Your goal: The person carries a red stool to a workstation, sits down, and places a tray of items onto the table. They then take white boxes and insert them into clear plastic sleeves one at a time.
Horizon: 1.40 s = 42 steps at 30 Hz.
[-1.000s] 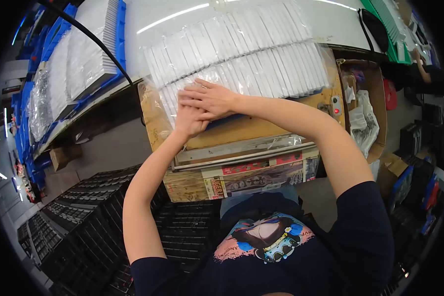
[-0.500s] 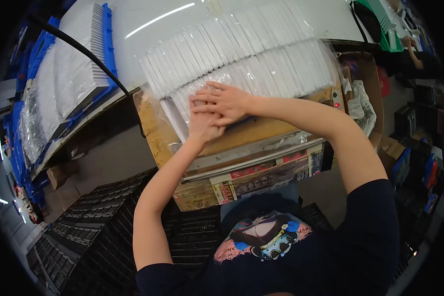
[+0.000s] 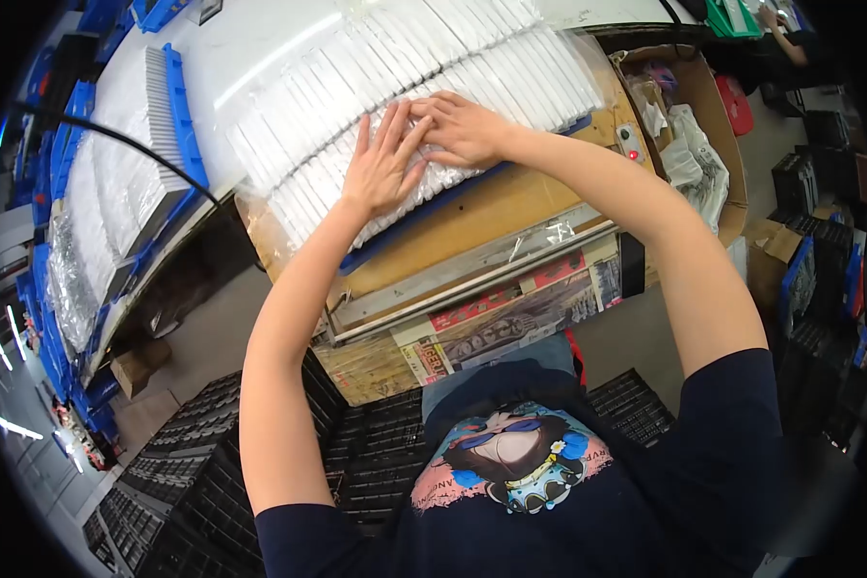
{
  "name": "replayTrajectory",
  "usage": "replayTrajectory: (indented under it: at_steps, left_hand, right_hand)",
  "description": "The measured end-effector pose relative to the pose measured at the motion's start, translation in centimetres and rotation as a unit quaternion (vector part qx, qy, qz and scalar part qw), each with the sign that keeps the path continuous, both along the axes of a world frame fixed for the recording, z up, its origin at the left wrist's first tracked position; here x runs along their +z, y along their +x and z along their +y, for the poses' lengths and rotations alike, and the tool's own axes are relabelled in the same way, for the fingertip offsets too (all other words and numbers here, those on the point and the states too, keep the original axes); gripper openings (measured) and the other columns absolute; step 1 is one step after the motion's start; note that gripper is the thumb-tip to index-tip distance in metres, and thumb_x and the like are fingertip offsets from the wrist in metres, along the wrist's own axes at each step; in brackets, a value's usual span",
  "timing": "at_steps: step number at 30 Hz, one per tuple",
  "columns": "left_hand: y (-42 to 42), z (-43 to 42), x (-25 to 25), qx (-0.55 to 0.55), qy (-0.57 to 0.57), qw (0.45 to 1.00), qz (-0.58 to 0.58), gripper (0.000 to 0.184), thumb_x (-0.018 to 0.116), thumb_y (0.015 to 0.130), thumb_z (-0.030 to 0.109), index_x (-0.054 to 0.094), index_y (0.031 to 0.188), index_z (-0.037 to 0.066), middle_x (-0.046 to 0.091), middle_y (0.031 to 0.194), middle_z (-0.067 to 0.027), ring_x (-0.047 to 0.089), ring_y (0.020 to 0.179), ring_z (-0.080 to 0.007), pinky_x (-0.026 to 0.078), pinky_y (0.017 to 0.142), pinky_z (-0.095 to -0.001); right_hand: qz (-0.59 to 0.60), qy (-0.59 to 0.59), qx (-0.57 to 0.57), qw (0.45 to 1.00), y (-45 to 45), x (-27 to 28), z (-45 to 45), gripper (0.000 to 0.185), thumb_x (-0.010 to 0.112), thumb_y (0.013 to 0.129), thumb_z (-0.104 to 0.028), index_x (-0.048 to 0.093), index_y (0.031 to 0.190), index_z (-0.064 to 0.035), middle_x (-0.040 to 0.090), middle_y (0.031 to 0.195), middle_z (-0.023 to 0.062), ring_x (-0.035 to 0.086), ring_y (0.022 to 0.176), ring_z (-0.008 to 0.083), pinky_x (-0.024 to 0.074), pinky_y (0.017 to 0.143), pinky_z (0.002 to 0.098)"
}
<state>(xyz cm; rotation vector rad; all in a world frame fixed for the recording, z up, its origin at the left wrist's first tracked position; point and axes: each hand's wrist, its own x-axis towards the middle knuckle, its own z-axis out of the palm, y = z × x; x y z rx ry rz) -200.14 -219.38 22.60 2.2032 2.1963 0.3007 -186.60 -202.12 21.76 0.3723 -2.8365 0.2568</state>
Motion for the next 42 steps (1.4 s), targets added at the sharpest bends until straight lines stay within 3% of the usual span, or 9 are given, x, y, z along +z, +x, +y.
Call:
replayTrajectory:
  at_steps: [10,18,20,22,25,29,31,35,42]
  left_hand:
    - [0.8,2.3,0.3,0.026,-0.005,0.999,-0.048,0.070,0.052,0.082,0.032,0.027,0.146,0.018,0.015,0.152,-0.0190,0.017,0.140,-0.0337,0.014,0.112,-0.0525]
    - [3.4,3.4,1.6,0.023,-0.038,0.998,0.037,0.072,0.048,0.082,0.030,0.021,0.147,0.015,0.011,0.153,-0.0158,0.012,0.141,-0.0333,0.009,0.111,-0.0561]
    - [5.3,5.8,2.5,-0.004,0.001,1.000,0.002,0.066,0.046,0.086,0.032,0.024,0.147,0.020,0.012,0.154,-0.0108,0.011,0.142,-0.0312,0.008,0.111,-0.0568]
    - [7.5,9.7,3.9,-0.036,0.020,0.999,0.018,0.063,0.045,0.088,0.034,0.025,0.146,0.023,0.014,0.154,-0.0076,0.011,0.142,-0.0300,0.008,0.111,-0.0563]
    - [9.2,14.6,1.7,-0.083,0.023,0.996,0.011,0.057,0.043,0.091,0.036,0.028,0.145,0.026,0.022,0.153,-0.0036,0.016,0.141,-0.0282,0.011,0.112,-0.0538]
    - [10.2,17.4,1.3,-0.092,0.000,0.996,0.005,0.053,0.043,0.090,0.032,0.034,0.142,0.023,0.029,0.149,-0.0051,0.021,0.139,-0.0283,0.014,0.112,-0.0519]
    - [10.0,17.6,0.9,-0.095,-0.025,0.995,0.022,0.051,0.044,0.090,0.030,0.039,0.140,0.019,0.032,0.147,-0.0079,0.023,0.138,-0.0293,0.016,0.111,-0.0524]
    - [9.8,17.3,0.9,-0.094,-0.032,0.994,0.038,0.053,0.043,0.090,0.029,0.037,0.140,0.015,0.031,0.147,-0.0131,0.025,0.137,-0.0311,0.016,0.111,-0.0520]
    - [10.2,17.2,1.2,-0.096,-0.015,0.995,0.001,0.052,0.044,0.087,0.022,0.038,0.138,0.009,0.032,0.145,-0.0148,0.025,0.137,-0.0335,0.017,0.110,-0.0539]
  right_hand:
    - [-0.008,-0.032,-0.035,0.999,0.1,0.0,0.5,0.055,0.047,0.086,-0.037,0.050,0.121,0.0047,0.038,0.138,0.0193,0.031,0.131,0.0292,0.0213,0.109,0.0452]
    - [-0.119,-0.053,0.025,0.991,1.7,4.5,6.8,0.026,0.060,0.081,-0.023,0.063,0.105,-0.0135,0.054,0.122,0.0058,0.051,0.111,0.0271,0.0406,0.093,0.0412]
    - [0.146,-0.043,-0.124,0.981,3.6,5.6,10.2,0.020,0.061,0.080,-0.020,0.065,0.099,-0.0155,0.060,0.109,0.0000,0.056,0.102,0.0238,0.0450,0.083,0.0364]
    - [0.227,-0.010,-0.225,0.948,4.3,8.0,13.7,0.029,0.059,0.085,-0.032,0.060,0.111,-0.0205,0.053,0.118,0.0033,0.049,0.113,0.0244,0.0401,0.090,0.0411]
    - [0.457,0.040,-0.297,0.837,4.8,17.3,12.6,0.027,0.057,0.083,-0.020,0.067,0.102,-0.0031,0.067,0.097,0.0179,0.064,0.084,0.0286,0.0500,0.074,0.0354]
    - [0.252,-0.010,-0.359,0.899,5.2,8.4,15.5,0.059,0.045,0.088,-0.060,0.033,0.139,-0.0322,0.025,0.143,0.0080,0.020,0.135,0.0259,0.0181,0.103,0.0567]
    - [0.043,-0.046,-0.389,0.919,7.9,-1.7,15.0,0.063,0.040,0.089,-0.060,0.026,0.144,-0.0332,0.021,0.149,0.0139,0.022,0.137,0.0325,0.0176,0.106,0.0597]
    - [0.044,-0.149,-0.378,0.913,8.0,-0.5,14.1,0.060,0.041,0.091,-0.052,0.025,0.145,-0.0314,0.020,0.148,0.0146,0.026,0.135,0.0347,0.0254,0.108,0.0485]
    - [0.146,-0.070,-0.369,0.915,7.5,2.9,13.7,0.059,0.042,0.091,-0.051,0.027,0.144,-0.0294,0.019,0.151,0.0107,0.024,0.137,0.0324,0.0179,0.108,0.0582]
